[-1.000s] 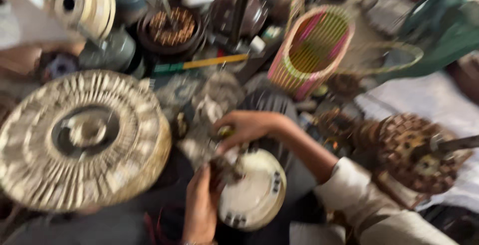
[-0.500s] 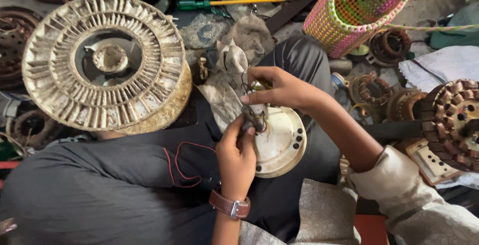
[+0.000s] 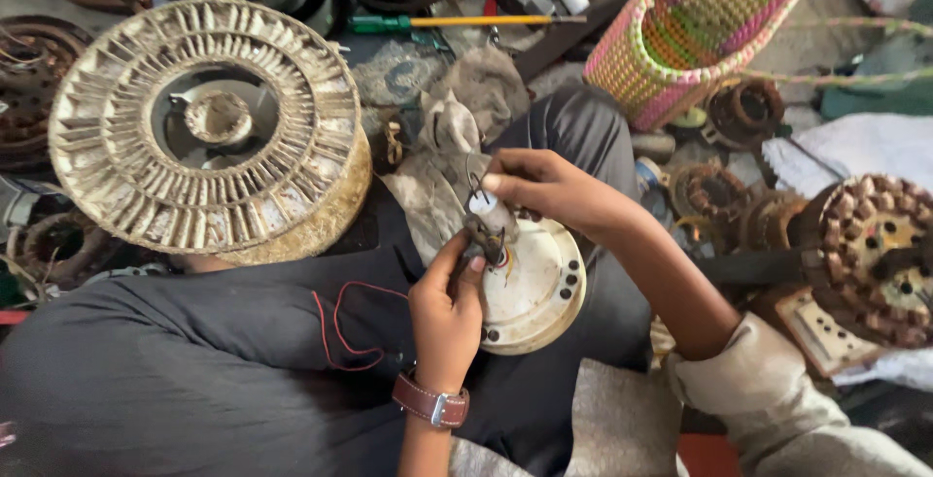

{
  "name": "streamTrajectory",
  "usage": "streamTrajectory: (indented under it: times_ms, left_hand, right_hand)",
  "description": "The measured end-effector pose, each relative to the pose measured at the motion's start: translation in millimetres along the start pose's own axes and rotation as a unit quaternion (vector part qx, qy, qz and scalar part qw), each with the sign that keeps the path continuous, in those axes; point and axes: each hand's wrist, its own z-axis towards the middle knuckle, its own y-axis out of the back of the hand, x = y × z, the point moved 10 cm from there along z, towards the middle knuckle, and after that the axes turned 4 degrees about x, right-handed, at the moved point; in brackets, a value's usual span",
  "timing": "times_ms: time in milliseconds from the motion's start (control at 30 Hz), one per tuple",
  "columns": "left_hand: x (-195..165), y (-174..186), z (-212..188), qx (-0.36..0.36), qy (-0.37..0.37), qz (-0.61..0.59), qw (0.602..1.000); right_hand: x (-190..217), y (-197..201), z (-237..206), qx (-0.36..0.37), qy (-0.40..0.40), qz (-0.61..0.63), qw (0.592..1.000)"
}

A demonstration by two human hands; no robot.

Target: The person sits on the floor of a cluttered repair workshop and works on a ceiling fan motor assembly resting on their lap. They use a screwdriver to unscrew and adjust parts, handle the copper winding and wiring, reposition the motor housing, and manipulate small components on the fan base.

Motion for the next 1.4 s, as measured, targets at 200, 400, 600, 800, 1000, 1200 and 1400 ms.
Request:
streamTrajectory:
  times_ms: [200,400,600,800,1000,1200,1400]
  left_hand:
    - [9,1,6,0.000,0.024,-0.018,1.000]
    - [21,13,17,0.000,0.028,-0.051,0.998]
    - [32,25,22,0.011,0.043,-0.148,0.988]
    - [31,45,24,0.011,0.059,-0.145,0.988]
    - [29,55,30,0.004,0.036,-0.107,0.994]
    - [28,48,23,-0.024,0.050,-0.036,0.998]
    - [11,46,28,-0.033,0.011,-0.068,0.997]
  right_hand:
    - [-6,12,19,-0.006,-0.058,0.066,0.996]
    - [-6,15,52,-0.060,-0.058,0.159,0.984]
    - [16,21,59,-0.119,-0.012,0.110,0.987]
    - [27,17,27,-0.182,0.000,0.193,0.964]
    - [2,22,-20,-0.287,0.005,0.203,0.936]
    - [-16,11,9,-0.200,-0.073,0.200,0.956]
    - [-3,11,59,-0.097,-0.048,0.178,0.978]
